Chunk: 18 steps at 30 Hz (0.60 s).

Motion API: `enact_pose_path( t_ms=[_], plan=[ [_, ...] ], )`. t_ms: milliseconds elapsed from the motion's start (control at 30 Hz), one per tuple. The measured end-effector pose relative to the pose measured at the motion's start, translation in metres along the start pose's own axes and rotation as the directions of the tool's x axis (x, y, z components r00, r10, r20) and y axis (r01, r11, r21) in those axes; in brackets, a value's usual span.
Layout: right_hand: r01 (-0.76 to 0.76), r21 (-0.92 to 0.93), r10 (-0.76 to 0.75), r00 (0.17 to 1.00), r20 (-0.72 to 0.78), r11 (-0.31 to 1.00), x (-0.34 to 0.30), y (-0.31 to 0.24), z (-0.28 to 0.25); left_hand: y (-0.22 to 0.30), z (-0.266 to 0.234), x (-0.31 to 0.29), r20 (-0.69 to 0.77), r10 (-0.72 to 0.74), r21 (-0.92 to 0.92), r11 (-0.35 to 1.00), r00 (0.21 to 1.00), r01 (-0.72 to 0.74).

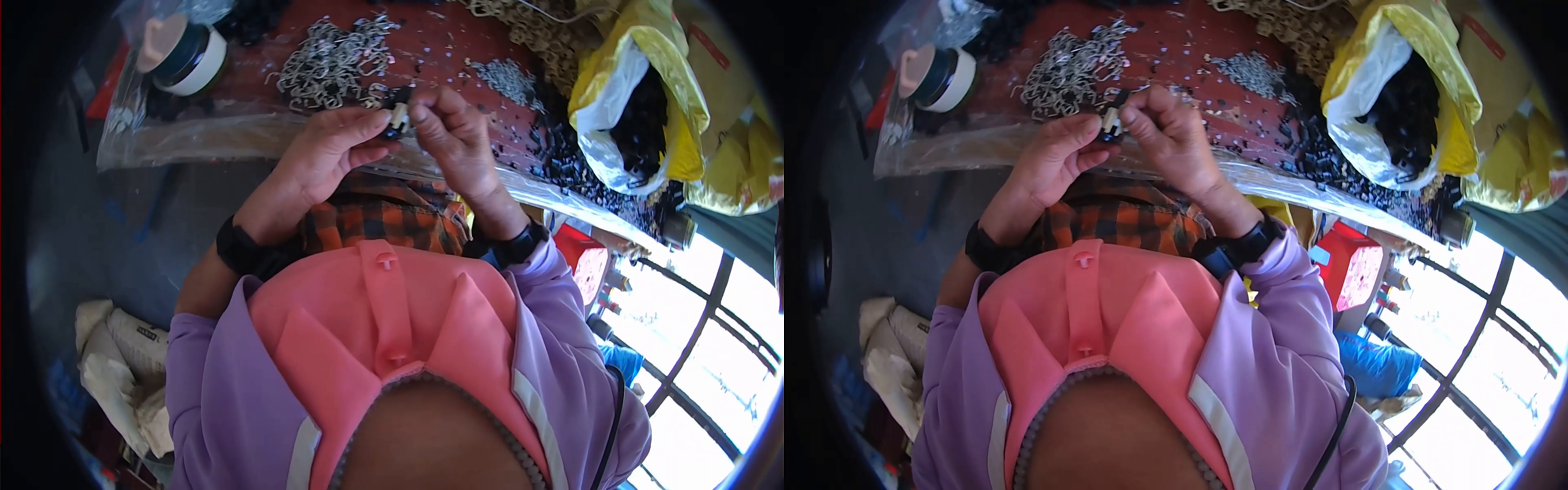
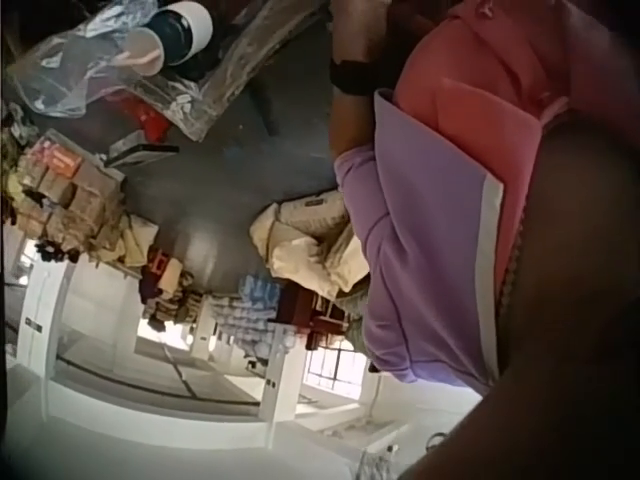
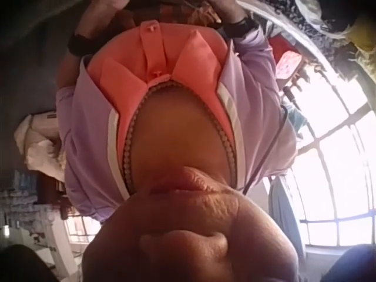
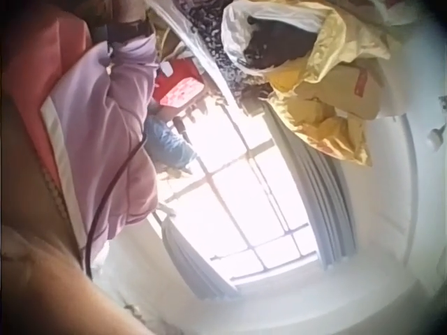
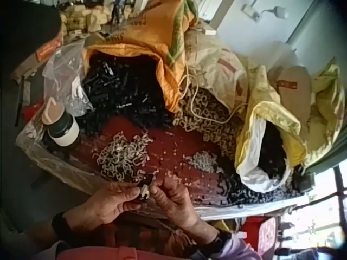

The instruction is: The person assembles components by hand by fitting a white internal part into a black plastic housing and then inserting a small metal clip into the assembly. They repeat this process multiple times, picking parts from piles on the table and placing finished units aside.

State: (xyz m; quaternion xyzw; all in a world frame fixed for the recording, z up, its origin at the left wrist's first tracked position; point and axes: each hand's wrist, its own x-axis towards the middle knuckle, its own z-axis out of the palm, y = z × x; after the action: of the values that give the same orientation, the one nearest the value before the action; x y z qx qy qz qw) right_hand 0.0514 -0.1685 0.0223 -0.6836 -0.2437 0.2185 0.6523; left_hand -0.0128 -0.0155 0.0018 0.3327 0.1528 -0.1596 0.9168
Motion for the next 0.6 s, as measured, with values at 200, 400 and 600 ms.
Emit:
enact_pose_path(
  t_ms=[200,400,600],
  plan=[
    [-0.108,0.166,0.135,0.977,-0.166,0.980,-0.011,0.005,0.001,-0.005,0.010,0.008,-0.028,-0.038,0.072,0.997,0.999,0.040],
    [-0.022,-0.573,-0.147,0.958,-0.247,0.819,-0.019,0.015,-0.059,0.000,0.019,0.015,-0.023,-0.048,0.190,0.980,0.999,0.051],
    [-0.419,-0.881,-0.249,0.849,-0.465,0.219,-0.032,0.041,-0.154,-0.004,0.019,0.019,-0.016,-0.075,0.168,0.983,0.997,0.076]
  ],
)
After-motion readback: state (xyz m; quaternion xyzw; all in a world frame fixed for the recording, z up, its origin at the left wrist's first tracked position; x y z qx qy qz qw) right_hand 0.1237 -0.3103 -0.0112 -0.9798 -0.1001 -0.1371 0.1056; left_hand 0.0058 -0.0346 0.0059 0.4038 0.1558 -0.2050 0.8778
